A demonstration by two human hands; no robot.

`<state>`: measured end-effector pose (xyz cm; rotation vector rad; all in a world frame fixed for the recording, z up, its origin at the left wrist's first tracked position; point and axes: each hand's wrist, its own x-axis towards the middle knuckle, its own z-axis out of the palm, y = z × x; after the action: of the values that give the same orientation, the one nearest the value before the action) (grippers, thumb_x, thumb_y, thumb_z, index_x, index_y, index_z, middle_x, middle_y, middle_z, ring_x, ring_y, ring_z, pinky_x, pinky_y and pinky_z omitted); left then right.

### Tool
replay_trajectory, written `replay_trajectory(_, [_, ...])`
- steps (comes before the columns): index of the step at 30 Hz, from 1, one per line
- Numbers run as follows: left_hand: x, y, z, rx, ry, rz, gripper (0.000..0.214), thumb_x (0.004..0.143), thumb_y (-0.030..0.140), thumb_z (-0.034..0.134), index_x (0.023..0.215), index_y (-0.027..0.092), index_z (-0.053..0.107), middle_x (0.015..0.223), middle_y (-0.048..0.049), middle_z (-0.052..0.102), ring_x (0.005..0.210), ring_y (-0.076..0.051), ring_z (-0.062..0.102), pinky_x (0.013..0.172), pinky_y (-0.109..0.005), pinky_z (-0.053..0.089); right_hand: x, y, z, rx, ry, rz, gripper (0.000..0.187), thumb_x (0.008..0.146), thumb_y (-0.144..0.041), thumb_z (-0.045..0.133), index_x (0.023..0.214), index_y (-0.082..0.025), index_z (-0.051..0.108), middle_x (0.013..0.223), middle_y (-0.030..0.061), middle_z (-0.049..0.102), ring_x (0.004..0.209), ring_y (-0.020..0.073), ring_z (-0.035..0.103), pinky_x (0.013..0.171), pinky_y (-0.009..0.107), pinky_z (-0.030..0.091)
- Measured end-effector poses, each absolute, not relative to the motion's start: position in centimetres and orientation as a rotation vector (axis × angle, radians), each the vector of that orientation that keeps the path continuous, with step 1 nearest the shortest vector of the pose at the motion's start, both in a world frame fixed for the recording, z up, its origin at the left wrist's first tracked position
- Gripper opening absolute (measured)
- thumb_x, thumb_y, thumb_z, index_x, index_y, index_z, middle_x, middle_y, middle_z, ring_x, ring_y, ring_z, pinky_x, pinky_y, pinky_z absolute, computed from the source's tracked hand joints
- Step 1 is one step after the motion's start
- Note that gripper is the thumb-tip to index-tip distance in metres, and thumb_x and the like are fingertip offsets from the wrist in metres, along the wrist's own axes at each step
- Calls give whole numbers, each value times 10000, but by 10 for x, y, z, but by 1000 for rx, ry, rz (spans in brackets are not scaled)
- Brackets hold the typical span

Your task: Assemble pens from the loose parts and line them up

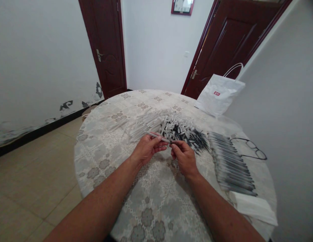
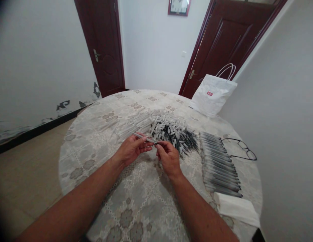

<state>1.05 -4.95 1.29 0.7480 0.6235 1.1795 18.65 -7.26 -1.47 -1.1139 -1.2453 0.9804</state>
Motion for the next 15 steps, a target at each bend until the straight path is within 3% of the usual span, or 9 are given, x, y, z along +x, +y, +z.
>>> replay_trajectory(15, [12,-51,12,779,634,1172,345,761,244,810,956,162,537,978,-115,744,876,-243,741,768,-374,604,186,-73,-13,-1112,-1268,976,280,833,-405,696,1001,-182,669,670,-30,619,551,110,544,511,227,448])
